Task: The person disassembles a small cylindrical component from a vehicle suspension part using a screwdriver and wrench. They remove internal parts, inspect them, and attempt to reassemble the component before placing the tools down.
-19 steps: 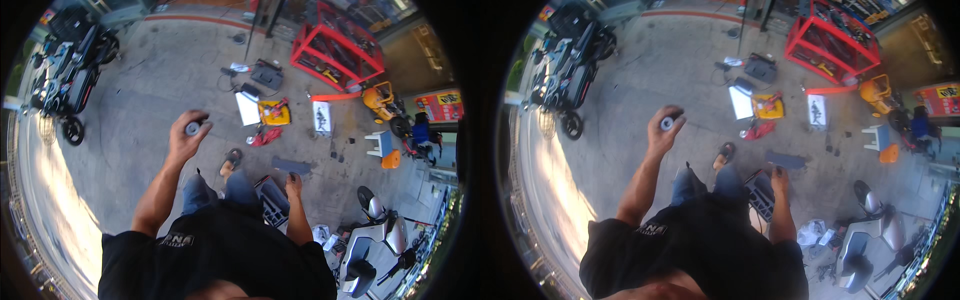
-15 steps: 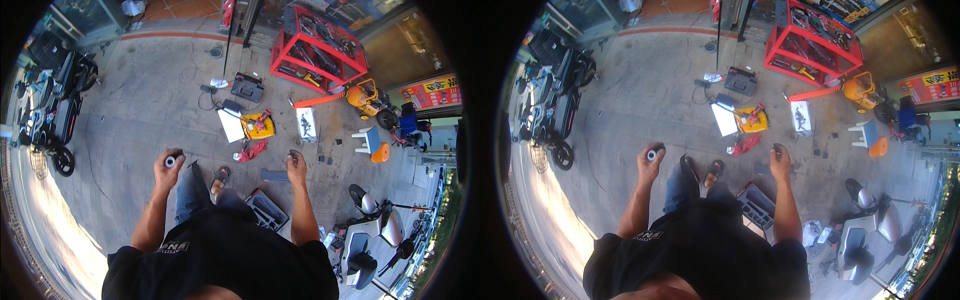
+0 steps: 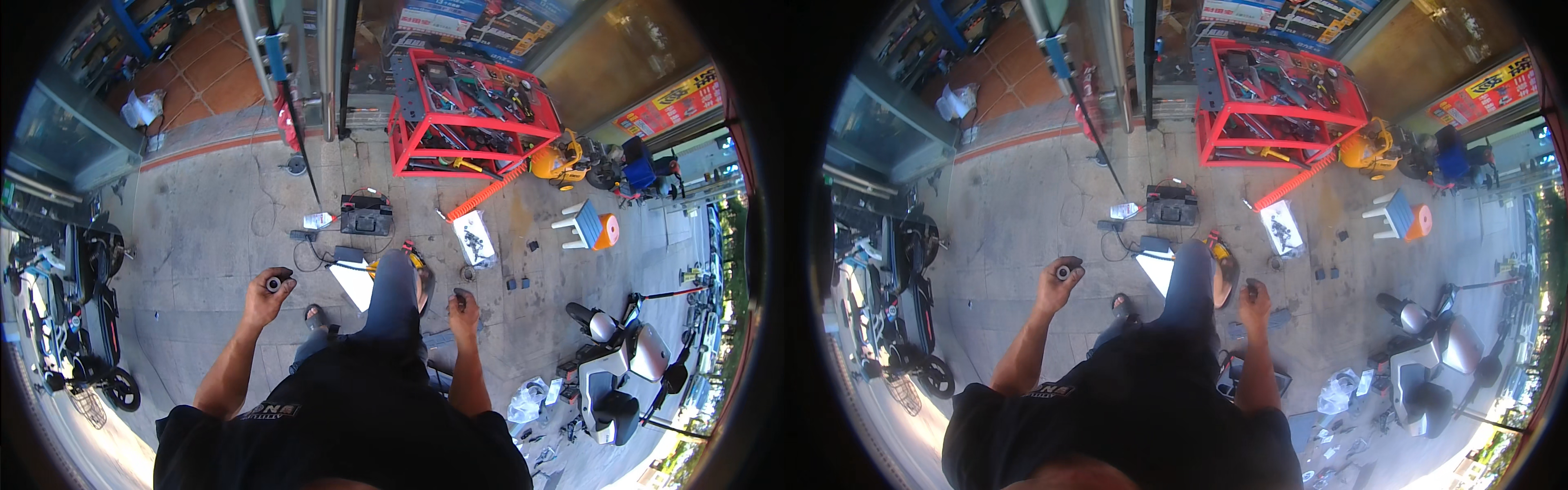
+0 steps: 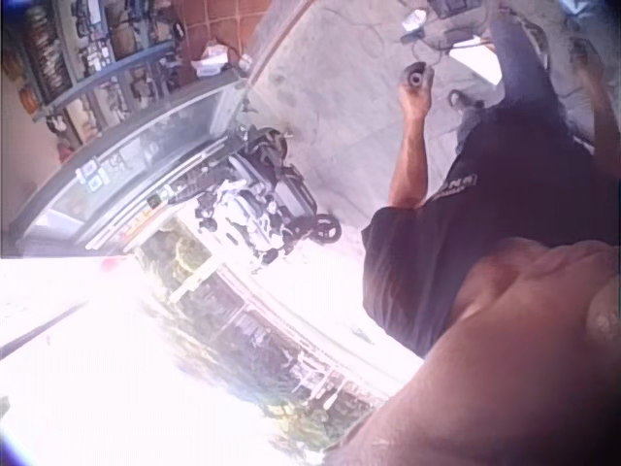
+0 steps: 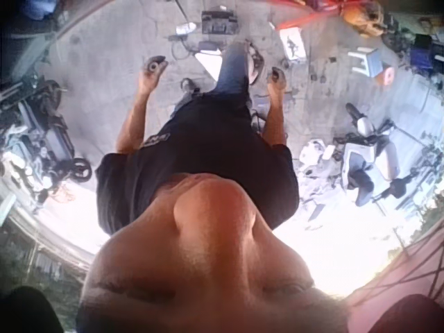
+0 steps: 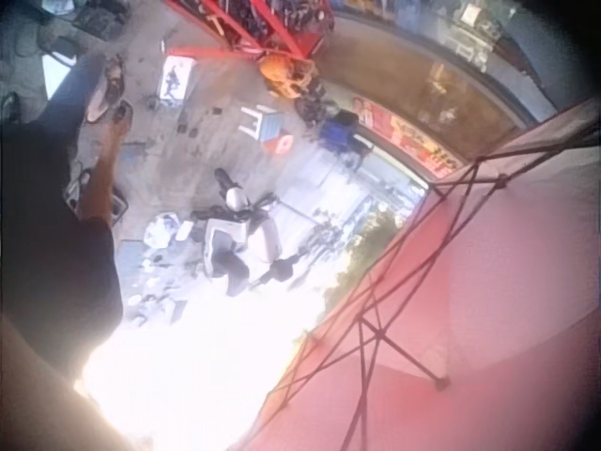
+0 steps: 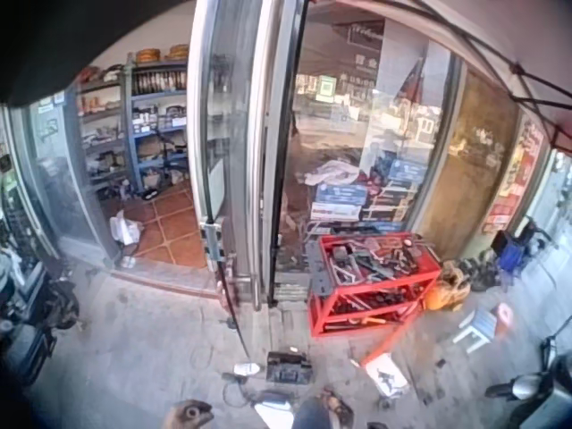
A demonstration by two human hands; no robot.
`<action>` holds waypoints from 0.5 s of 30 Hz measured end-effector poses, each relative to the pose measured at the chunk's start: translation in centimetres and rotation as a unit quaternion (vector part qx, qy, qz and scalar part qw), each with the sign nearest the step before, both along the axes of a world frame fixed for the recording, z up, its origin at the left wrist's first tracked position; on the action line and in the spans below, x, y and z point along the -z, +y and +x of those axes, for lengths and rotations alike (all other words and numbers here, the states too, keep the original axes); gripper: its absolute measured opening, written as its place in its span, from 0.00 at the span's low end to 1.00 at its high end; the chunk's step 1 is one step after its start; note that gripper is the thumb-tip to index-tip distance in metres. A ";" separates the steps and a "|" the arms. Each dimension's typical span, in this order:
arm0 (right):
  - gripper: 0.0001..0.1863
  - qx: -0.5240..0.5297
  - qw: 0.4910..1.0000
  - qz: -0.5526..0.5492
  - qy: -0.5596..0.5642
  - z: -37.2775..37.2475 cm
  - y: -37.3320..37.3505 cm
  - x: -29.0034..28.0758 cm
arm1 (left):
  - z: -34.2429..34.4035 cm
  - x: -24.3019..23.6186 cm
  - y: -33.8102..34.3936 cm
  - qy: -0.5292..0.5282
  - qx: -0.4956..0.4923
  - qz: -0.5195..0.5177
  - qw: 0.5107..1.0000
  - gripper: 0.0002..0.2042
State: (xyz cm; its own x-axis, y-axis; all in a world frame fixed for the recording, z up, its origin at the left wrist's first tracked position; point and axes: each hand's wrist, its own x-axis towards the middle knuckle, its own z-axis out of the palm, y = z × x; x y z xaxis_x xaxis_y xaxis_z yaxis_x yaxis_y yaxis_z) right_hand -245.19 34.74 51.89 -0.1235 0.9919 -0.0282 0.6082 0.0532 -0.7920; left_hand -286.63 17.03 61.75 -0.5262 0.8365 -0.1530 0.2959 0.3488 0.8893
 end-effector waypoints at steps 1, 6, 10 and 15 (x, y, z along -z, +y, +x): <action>0.13 0.017 1.000 0.014 -0.012 -0.9 3.1 -0.4 | -0.4 -0.2 2.2 0.001 0.008 -0.014 1.000 0.13; 0.14 -0.013 0.997 0.036 0.069 -6.1 24.6 -1.3 | 0.9 3.2 13.5 -0.038 0.031 -0.031 0.998 0.13; 0.14 -0.097 0.986 0.097 0.093 -14.0 50.0 -1.4 | 4.1 7.5 26.1 -0.071 -0.027 -0.055 0.996 0.13; 0.14 -0.204 0.955 0.202 -0.082 -27.4 74.1 1.4 | 8.7 4.8 41.7 -0.148 -0.175 -0.117 0.966 0.12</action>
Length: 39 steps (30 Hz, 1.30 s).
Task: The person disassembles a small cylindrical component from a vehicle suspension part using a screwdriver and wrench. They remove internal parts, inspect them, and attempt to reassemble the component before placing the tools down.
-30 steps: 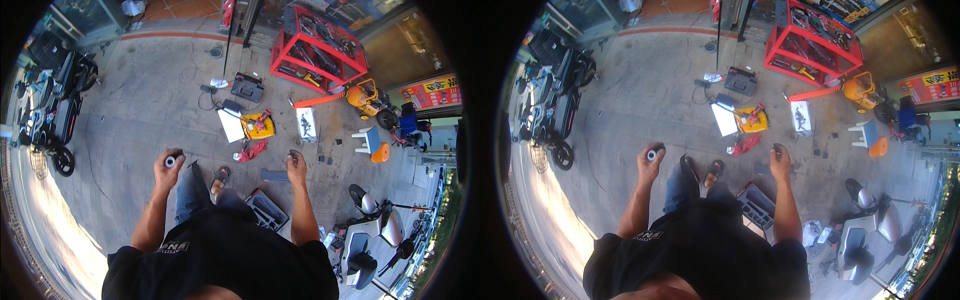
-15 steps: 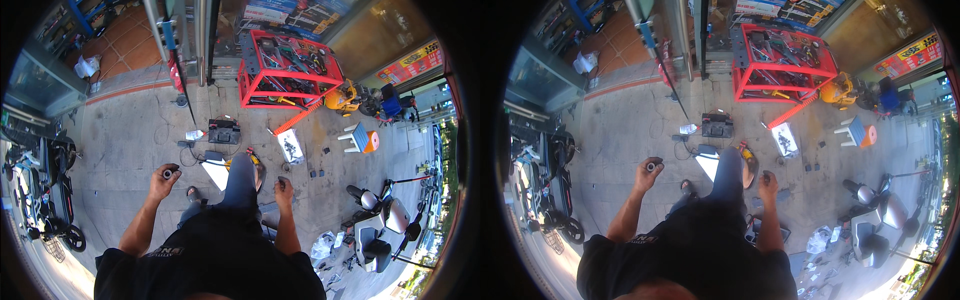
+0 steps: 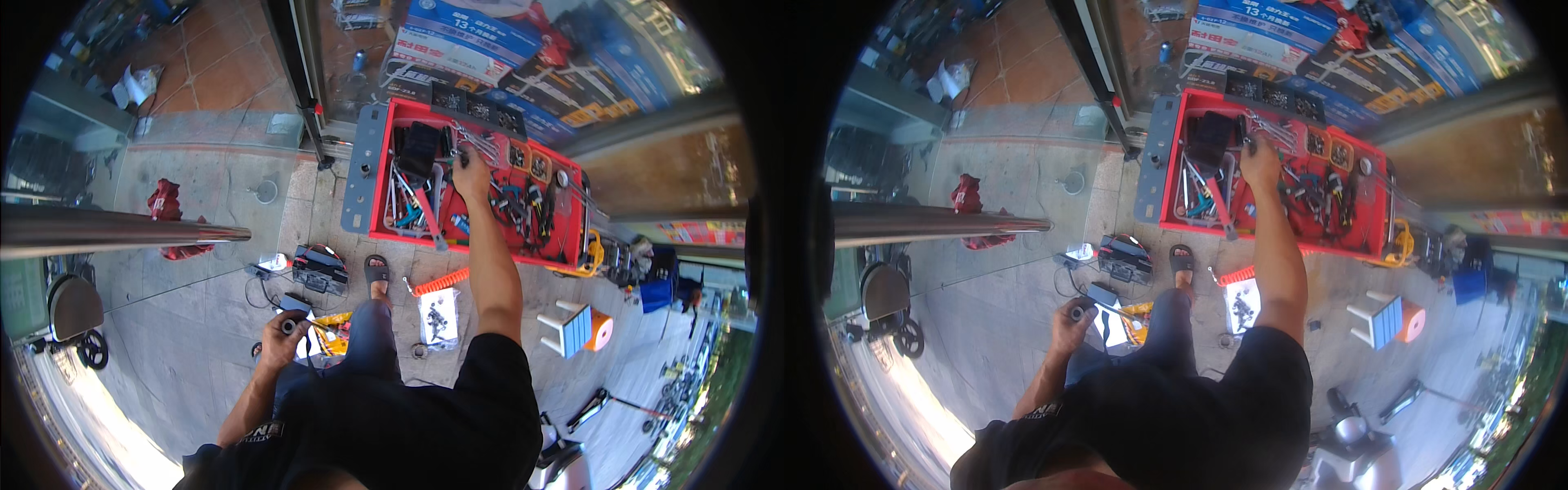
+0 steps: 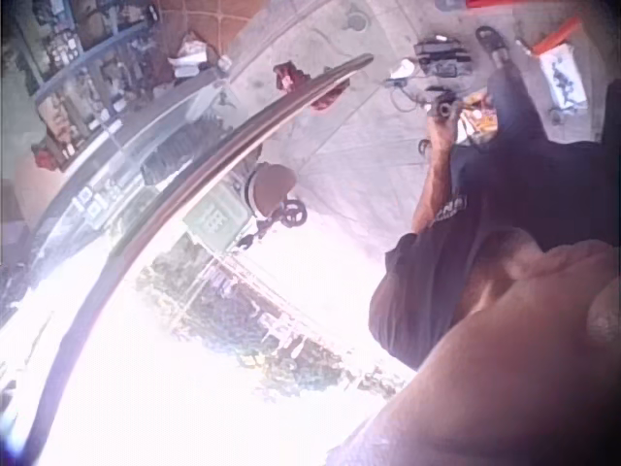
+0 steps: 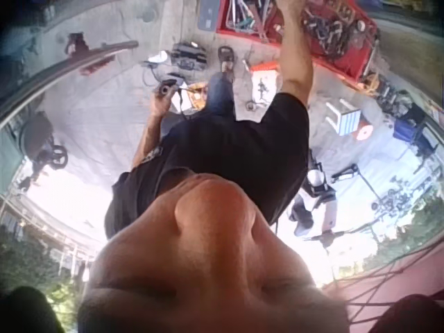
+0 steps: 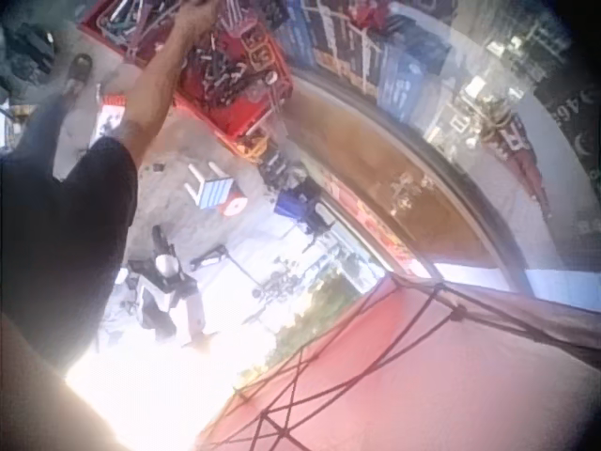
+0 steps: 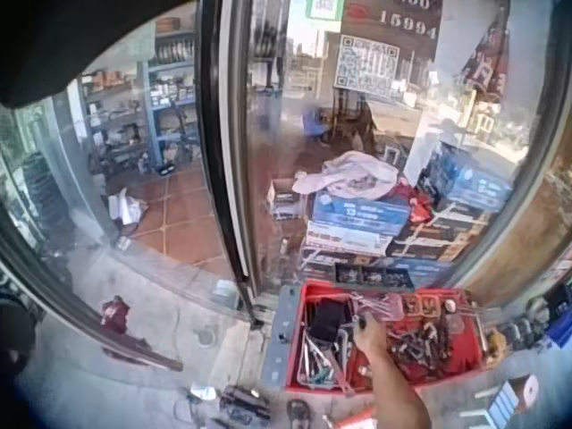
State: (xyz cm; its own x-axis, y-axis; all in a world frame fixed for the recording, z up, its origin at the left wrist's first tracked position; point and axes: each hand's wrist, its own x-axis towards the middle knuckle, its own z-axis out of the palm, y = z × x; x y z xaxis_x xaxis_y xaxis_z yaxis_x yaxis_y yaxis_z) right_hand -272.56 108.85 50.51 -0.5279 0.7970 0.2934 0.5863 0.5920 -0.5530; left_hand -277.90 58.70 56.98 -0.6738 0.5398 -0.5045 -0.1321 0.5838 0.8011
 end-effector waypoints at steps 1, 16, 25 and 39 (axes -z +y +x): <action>0.14 -0.019 0.998 -0.022 -0.048 -1.7 2.4 0.5 | 0.9 -1.0 2.0 -0.013 -0.007 0.034 0.999 0.12; 0.22 0.104 0.940 -0.062 -0.320 -8.0 5.8 2.9 | 1.7 -6.2 12.5 0.084 -0.114 0.006 0.990 0.12; 0.16 -0.080 0.847 -0.438 0.291 -4.1 2.9 -4.9 | 0.9 -6.5 20.6 0.174 -0.050 0.104 0.978 0.12; 0.25 -0.487 0.755 -0.310 0.310 3.0 -10.1 -19.8 | 0.1 -12.9 25.4 0.147 0.032 0.170 0.974 0.12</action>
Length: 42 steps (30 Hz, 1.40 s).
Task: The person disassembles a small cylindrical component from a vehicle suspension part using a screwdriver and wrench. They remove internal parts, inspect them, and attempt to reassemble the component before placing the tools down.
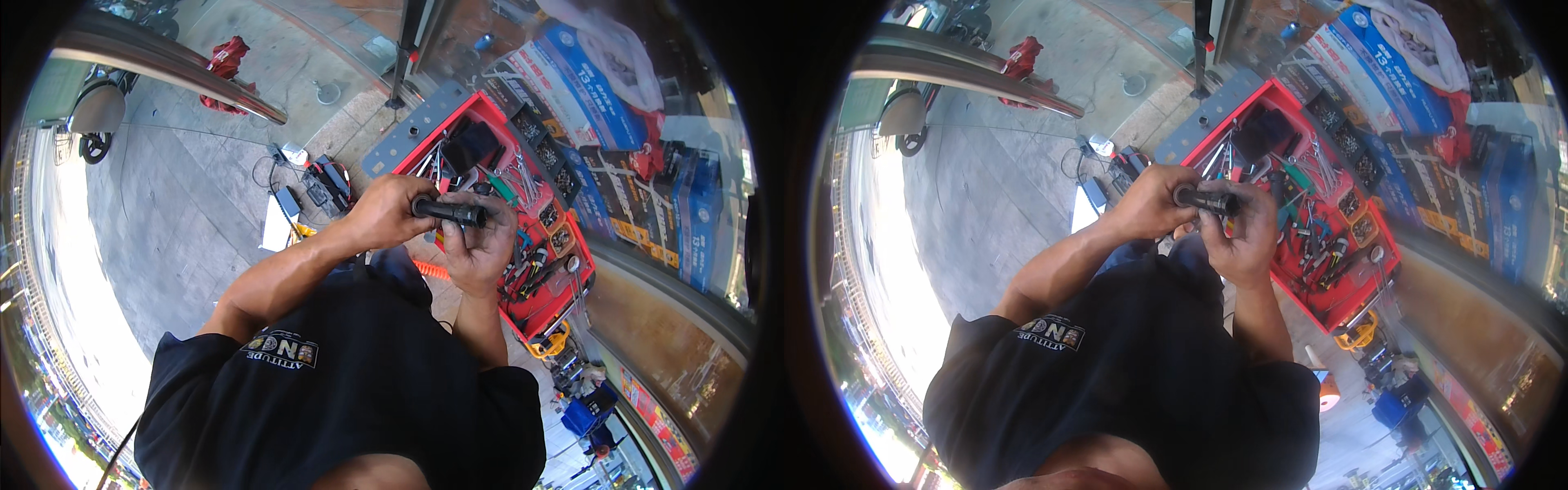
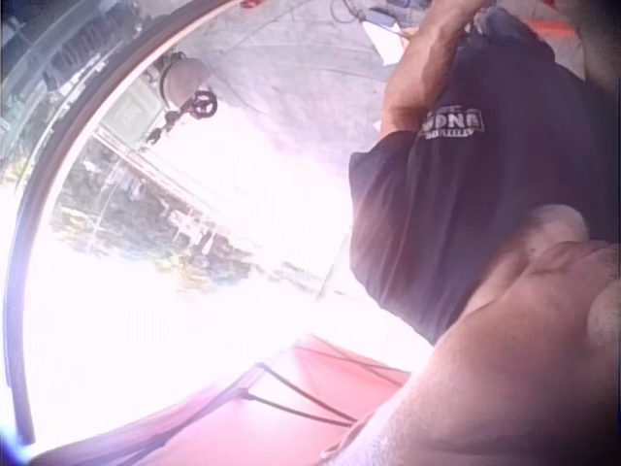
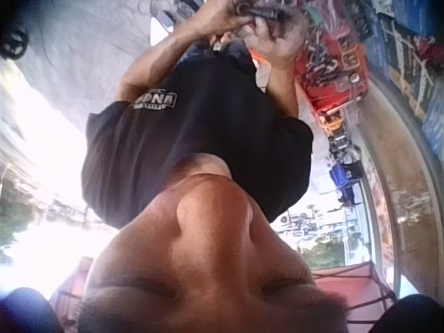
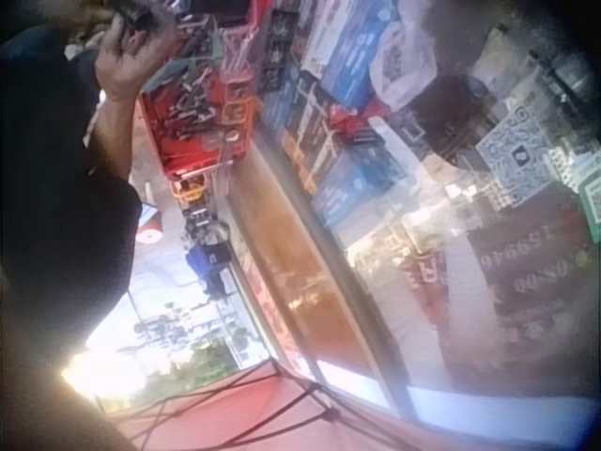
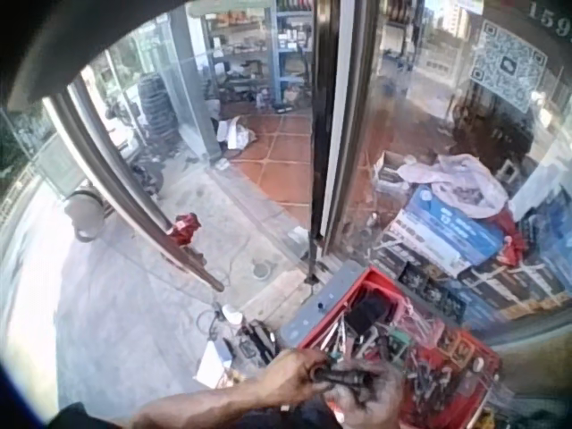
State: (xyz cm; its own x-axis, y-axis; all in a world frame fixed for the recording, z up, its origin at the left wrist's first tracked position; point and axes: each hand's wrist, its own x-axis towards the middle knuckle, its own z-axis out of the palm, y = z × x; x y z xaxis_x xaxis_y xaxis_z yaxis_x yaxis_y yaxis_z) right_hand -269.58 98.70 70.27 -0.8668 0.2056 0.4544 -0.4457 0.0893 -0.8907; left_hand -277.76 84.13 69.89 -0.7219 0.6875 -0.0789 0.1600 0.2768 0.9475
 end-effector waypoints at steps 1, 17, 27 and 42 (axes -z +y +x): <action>0.25 -0.005 1.000 -0.005 -0.005 0.0 0.0 0.0 | -0.1 -0.1 -0.1 -0.002 0.007 -0.004 1.000 0.12; 0.26 0.013 0.993 0.119 -0.017 -0.1 2.4 -0.8 | -0.6 -0.3 2.4 0.077 0.005 -0.036 0.996 0.12; 0.24 0.312 0.876 0.083 -0.357 -4.6 18.4 16.1 | 1.6 7.7 -0.9 -0.012 -0.001 -0.160 0.987 0.16; 0.29 0.323 0.754 0.326 -0.471 -9.4 17.9 21.5 | 3.8 11.2 -8.6 -0.120 -0.162 -0.242 0.949 0.15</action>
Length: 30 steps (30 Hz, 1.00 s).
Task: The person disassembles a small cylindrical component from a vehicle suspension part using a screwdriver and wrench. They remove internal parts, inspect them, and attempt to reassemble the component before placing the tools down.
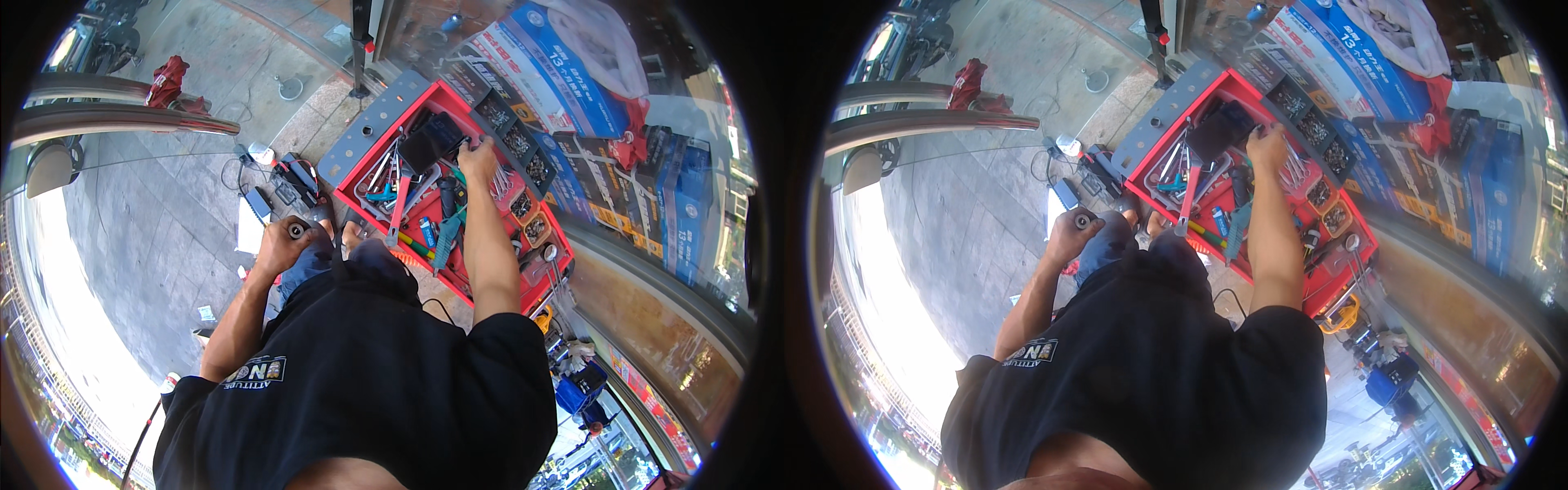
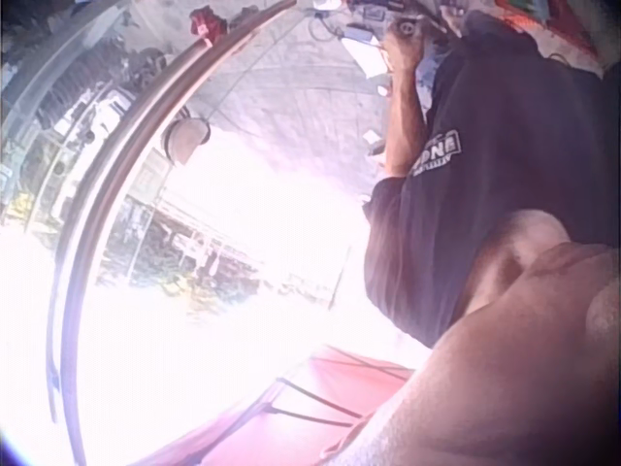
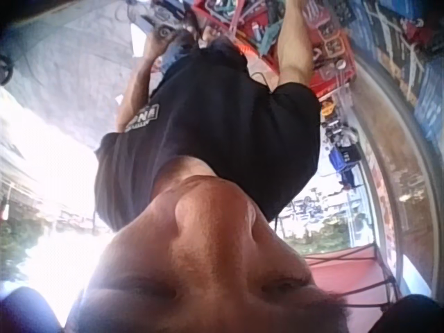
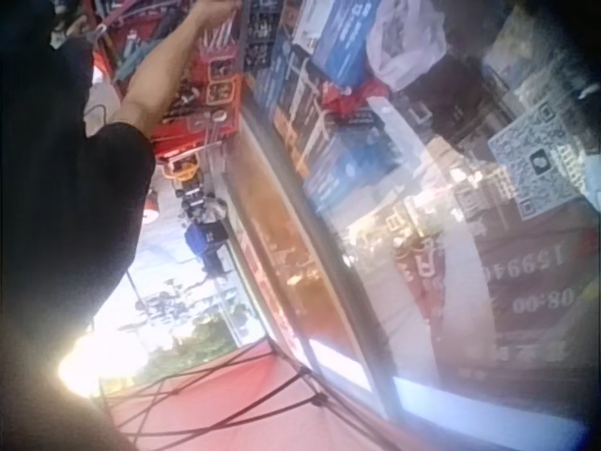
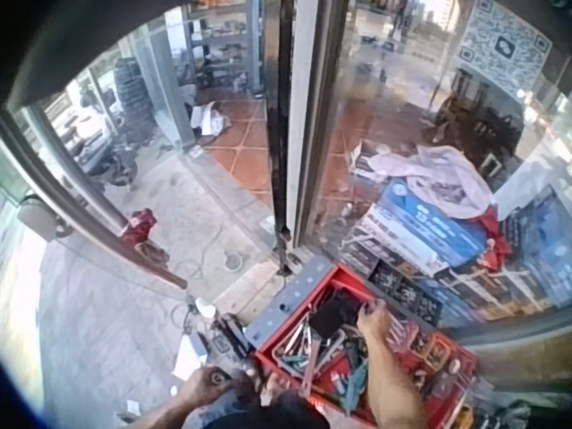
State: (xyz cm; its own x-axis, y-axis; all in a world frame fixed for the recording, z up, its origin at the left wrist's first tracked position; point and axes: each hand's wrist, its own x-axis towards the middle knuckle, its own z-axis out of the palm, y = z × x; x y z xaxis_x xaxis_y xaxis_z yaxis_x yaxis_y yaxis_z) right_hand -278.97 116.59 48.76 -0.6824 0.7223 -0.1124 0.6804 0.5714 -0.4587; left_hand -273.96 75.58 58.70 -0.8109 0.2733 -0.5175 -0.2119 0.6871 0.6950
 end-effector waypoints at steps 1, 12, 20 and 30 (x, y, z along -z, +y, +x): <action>0.31 0.024 0.999 0.011 0.045 0.1 -0.6 -0.2 | -0.1 0.2 0.0 -0.003 -0.007 0.002 1.000 0.15; 0.50 0.145 0.969 -0.110 -0.168 -5.0 -11.6 -3.2 | -0.4 0.6 1.6 -0.031 -0.025 0.029 0.999 0.18; 0.49 -0.012 0.983 -0.095 0.157 4.1 -12.0 -5.9 | -0.5 1.0 -1.1 -0.028 -0.039 0.011 0.999 0.16; 0.48 -0.119 0.990 -0.073 -0.002 8.8 -17.1 -3.4 | -1.7 0.7 -1.1 -0.005 -0.049 0.020 0.999 0.16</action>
State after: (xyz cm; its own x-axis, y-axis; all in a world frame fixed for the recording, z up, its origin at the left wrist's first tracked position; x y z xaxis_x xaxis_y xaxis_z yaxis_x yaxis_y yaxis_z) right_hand -270.21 99.52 52.19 -0.8304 0.5175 -0.2066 0.5367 0.6431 -0.5463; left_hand -275.67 74.43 57.98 -0.8293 0.2132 -0.5165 -0.2850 0.6336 0.7192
